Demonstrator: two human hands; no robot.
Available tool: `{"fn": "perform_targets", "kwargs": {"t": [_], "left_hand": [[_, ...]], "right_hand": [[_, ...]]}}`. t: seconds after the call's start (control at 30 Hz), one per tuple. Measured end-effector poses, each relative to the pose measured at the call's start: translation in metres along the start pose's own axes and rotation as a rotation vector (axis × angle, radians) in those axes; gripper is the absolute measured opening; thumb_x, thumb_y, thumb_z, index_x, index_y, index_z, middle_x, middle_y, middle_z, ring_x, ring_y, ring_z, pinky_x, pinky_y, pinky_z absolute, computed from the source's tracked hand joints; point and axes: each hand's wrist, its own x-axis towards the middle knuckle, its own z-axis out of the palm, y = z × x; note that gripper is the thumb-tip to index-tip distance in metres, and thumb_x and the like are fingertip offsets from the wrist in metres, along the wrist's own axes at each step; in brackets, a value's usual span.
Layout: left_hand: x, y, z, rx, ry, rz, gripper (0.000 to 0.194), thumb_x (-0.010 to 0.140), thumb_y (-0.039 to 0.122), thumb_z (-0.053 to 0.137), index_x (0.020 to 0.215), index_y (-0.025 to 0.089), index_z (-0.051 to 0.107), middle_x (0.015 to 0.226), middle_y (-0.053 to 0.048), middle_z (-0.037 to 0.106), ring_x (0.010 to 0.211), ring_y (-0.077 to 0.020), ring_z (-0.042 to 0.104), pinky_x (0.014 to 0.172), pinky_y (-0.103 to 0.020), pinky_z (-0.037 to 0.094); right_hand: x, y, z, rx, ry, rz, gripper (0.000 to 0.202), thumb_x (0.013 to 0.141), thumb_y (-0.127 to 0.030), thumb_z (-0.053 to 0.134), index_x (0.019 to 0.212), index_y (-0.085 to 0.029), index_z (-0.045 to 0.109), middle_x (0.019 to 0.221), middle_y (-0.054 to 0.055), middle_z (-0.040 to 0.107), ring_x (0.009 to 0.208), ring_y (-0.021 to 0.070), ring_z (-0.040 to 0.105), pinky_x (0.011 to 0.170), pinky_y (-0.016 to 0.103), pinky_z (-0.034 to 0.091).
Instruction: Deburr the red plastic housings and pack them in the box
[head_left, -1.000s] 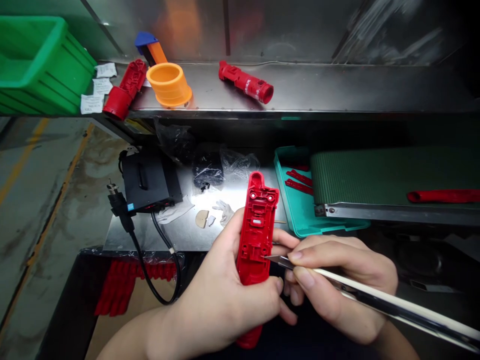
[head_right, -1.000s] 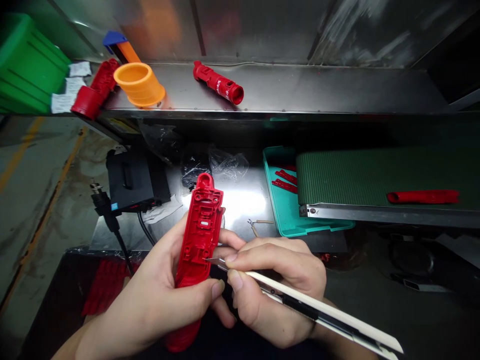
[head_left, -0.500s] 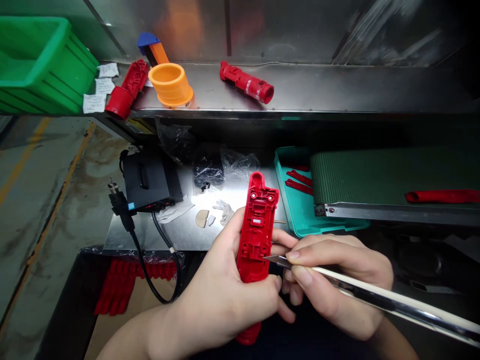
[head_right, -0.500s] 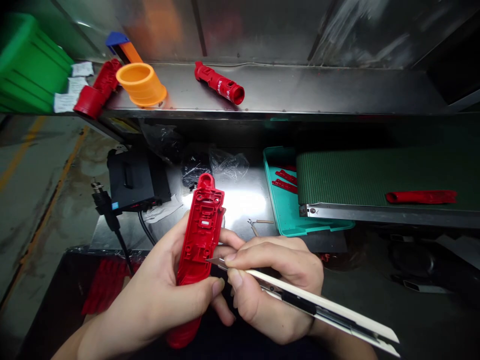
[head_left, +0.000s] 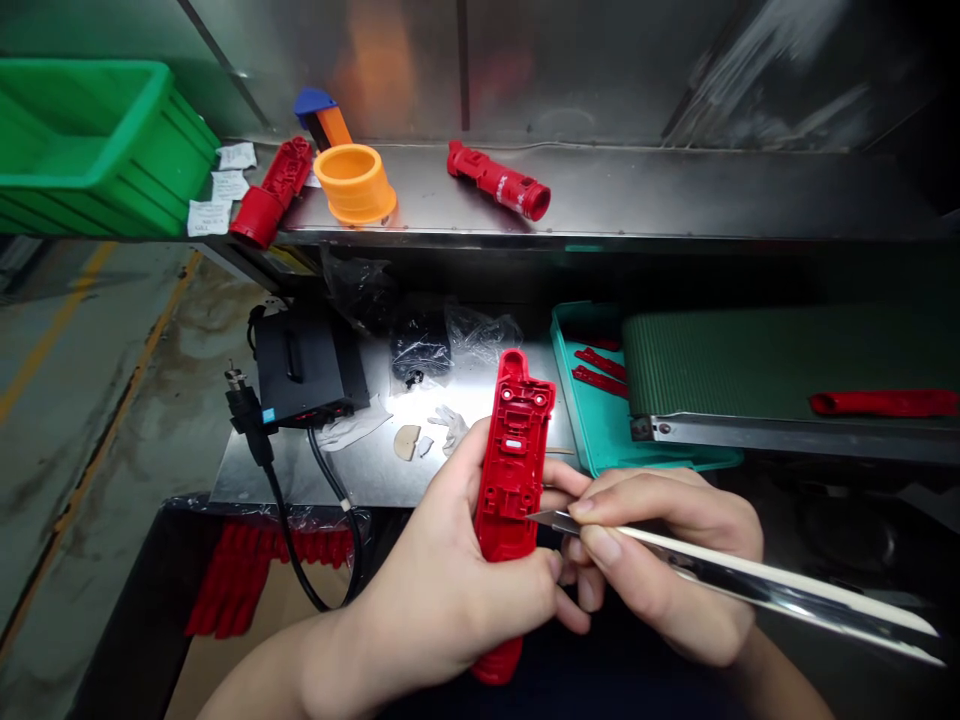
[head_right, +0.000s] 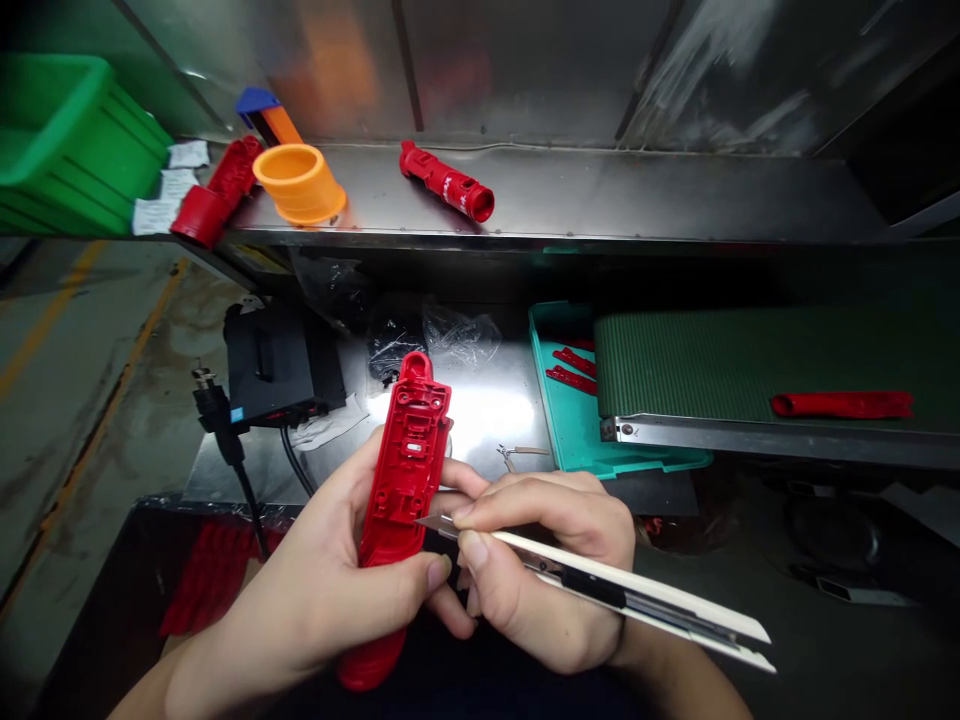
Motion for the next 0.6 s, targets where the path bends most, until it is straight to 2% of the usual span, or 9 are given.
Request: {"fn": "perform_targets", "kwargs": {"t": [0.1, 0.27, 0.6], "left_hand": [[0.0002, -0.0001, -0.0009, -0.002, 0.004, 0.007, 0.047, 0.067, -0.004, 0.070, 0.106, 0.020, 0.056, 0.092, 0.001, 0.070, 0.064, -0.0137, 0.072, 0.058, -0.025, 0.063], [0.0001, -0.0021, -0.0039, -0.004, -0.033, 0.019, 0.042, 0.072, 0.001, 0.072, 0.107, 0.020, 0.056, 0.081, 0.001, 0.070, 0.065, -0.0160, 0.074, 0.061, -0.025, 0.063], [-0.0031, -0.0046, -0.0081, 0.022, -0.045, 0.060, 0.038, 0.076, 0.009, 0.075, 0.108, 0.021, 0.058, 0.087, 0.000, 0.071, 0.064, -0.0164, 0.074, 0.060, -0.027, 0.063]], "right_hand": [[0.0002, 0.0014, 0.0007, 0.064, 0.004, 0.032, 0.025, 0.085, -0.006, 0.071, 0.100, -0.025, 0.079, 0.062, -0.002, 0.074, 0.044, 0.0156, 0.068, 0.057, 0.029, 0.063], [-0.0008, 0.0048, 0.0012, 0.124, -0.012, 0.084, 0.025, 0.088, -0.007, 0.070, 0.101, -0.026, 0.078, 0.067, -0.001, 0.075, 0.043, 0.0141, 0.067, 0.056, 0.028, 0.064], [-0.0014, 0.0025, 0.0075, 0.074, 0.041, -0.004, 0.025, 0.087, -0.009, 0.070, 0.101, -0.027, 0.079, 0.060, -0.003, 0.072, 0.048, 0.0161, 0.069, 0.079, 0.038, 0.067]]}}
